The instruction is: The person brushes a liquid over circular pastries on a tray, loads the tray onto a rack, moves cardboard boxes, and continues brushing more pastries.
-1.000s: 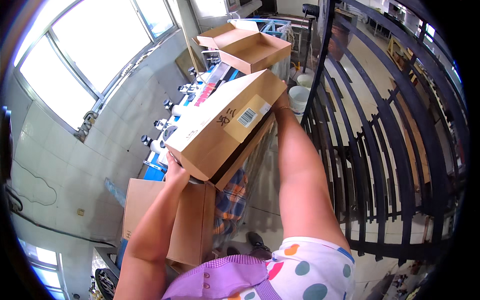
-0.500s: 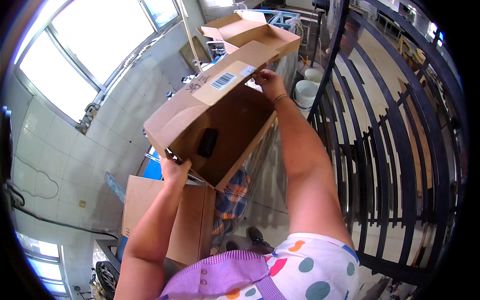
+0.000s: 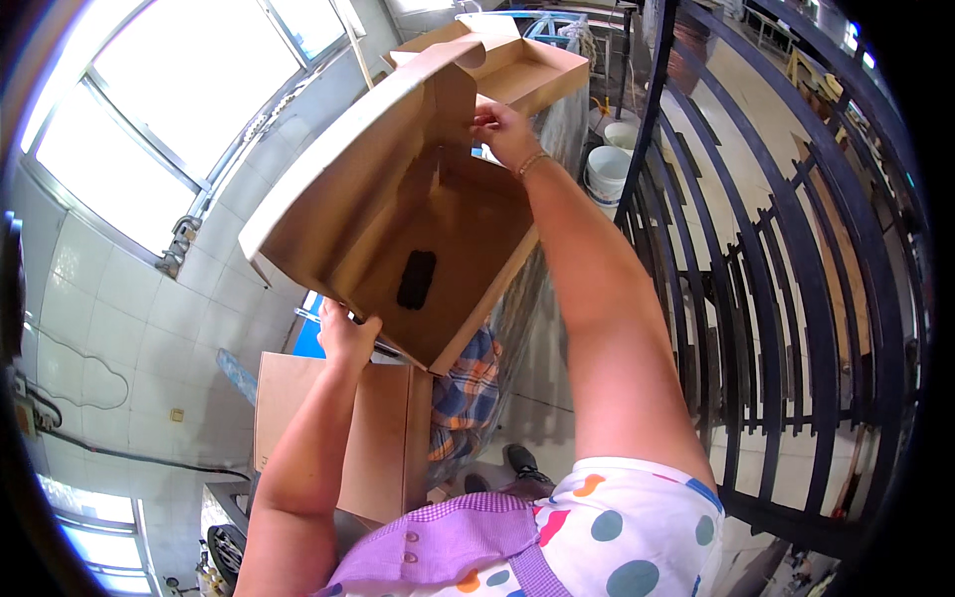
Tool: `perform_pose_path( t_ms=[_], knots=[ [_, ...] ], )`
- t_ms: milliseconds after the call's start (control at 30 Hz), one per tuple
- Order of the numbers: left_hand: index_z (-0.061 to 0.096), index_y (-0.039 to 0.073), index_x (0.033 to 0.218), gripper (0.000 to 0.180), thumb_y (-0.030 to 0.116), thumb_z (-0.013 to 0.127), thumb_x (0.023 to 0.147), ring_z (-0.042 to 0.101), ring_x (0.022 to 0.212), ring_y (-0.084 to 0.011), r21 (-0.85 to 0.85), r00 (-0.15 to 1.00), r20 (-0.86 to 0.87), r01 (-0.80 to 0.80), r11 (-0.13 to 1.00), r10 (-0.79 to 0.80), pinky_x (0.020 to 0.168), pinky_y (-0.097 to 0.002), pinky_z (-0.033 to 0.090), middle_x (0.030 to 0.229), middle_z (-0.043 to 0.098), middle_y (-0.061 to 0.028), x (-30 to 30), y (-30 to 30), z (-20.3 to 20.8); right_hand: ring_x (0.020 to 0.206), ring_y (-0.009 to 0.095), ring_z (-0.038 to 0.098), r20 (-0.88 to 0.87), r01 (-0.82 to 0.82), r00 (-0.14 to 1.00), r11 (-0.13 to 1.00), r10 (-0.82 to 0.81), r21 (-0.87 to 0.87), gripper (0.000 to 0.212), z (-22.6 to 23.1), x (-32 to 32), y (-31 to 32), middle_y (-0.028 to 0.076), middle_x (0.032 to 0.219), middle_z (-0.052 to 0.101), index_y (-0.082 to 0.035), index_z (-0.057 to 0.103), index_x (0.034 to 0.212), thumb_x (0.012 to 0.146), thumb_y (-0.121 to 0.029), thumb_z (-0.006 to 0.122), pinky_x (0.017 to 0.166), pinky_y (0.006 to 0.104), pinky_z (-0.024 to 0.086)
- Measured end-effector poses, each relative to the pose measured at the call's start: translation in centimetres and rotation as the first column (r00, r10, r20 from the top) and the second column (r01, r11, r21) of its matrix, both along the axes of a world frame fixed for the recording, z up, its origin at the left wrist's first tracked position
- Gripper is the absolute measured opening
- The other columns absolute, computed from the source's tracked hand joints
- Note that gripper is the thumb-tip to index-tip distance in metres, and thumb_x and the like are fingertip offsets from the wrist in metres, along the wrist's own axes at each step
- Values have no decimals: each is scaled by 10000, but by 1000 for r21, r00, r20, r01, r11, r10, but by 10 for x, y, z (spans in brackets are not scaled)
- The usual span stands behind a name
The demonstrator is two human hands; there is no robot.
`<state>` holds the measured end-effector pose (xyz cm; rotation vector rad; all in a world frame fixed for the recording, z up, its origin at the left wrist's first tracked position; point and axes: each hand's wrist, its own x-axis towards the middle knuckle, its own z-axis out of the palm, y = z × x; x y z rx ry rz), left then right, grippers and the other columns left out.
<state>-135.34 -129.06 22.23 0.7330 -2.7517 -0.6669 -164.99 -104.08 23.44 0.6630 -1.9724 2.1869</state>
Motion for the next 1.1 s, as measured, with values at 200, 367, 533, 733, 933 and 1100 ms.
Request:
perform_pose_path(
  t_ms=[200, 367, 533, 733, 933, 1100],
  knots=[
    [242, 12, 1391, 919, 242, 721, 641, 420, 1186, -359, -18, 1000, -10, -26, 999, 26, 985, -454, 327, 1283, 399, -195, 2, 0, -4, 781, 84, 561, 35, 15, 999, 989, -21, 150, 342, 21, 0, -16, -14, 891, 597, -98, 603, 1142, 809, -26, 632, 680, 222, 467],
    [383, 13, 1299, 721, 181, 703, 675, 402, 1176, -360, 3, 972, -169, 167, 986, -164, 1001, -420, 332, 1252, 405, -191, 9, -14, -17, 830, 95, 557, -145, 45, 989, 959, -4, 280, 346, -5, -5, 8, 18, 921, 622, -69, 602, 1124, 787, 8, 611, 731, 254, 468],
    [382, 10, 1344, 622, 102, 565, 756, 384, 1179, -313, 508, 973, -193, 206, 836, -123, 990, -364, 359, 1312, 327, -190, 12, -41, -21, 1036, 164, 573, -74, 63, 996, 994, -56, 93, 377, -73, 3, 57, 66, 1164, 603, -82, 527, 1243, 870, -127, 553, 888, 313, 446],
    [304, 12, 1395, 610, 168, 516, 844, 466, 1131, -260, 768, 980, -157, 43, 639, 122, 948, -336, 386, 1303, 393, -186, 9, -38, -3, 1137, 195, 505, 654, 288, 755, 918, -43, -271, 512, -93, 77, 119, 56, 1331, 466, -99, 392, 1346, 892, -285, 537, 952, 383, 394],
    [274, 50, 1379, 754, 106, 704, 763, 553, 1032, -201, 596, 978, -204, 163, 786, -48, 792, -306, 479, 1272, 448, -142, 4, -13, 4, 1227, 253, 409, 536, 165, 804, 769, 258, -618, 671, -63, 179, 58, 59, 1396, 388, -171, 322, 1388, 871, -563, 495, 1003, 425, 331],
    [289, 46, 1391, 733, 146, 689, 785, 471, 1185, -270, 781, 976, -211, 198, 593, -48, 970, -375, 397, 1312, 444, -178, 18, -22, 21, 1155, 222, 427, 492, 174, 870, 946, -17, -274, 719, -76, 149, 8, 107, 1278, 427, -108, 292, 1368, 815, -436, 613, 932, 399, 391]
  ],
)
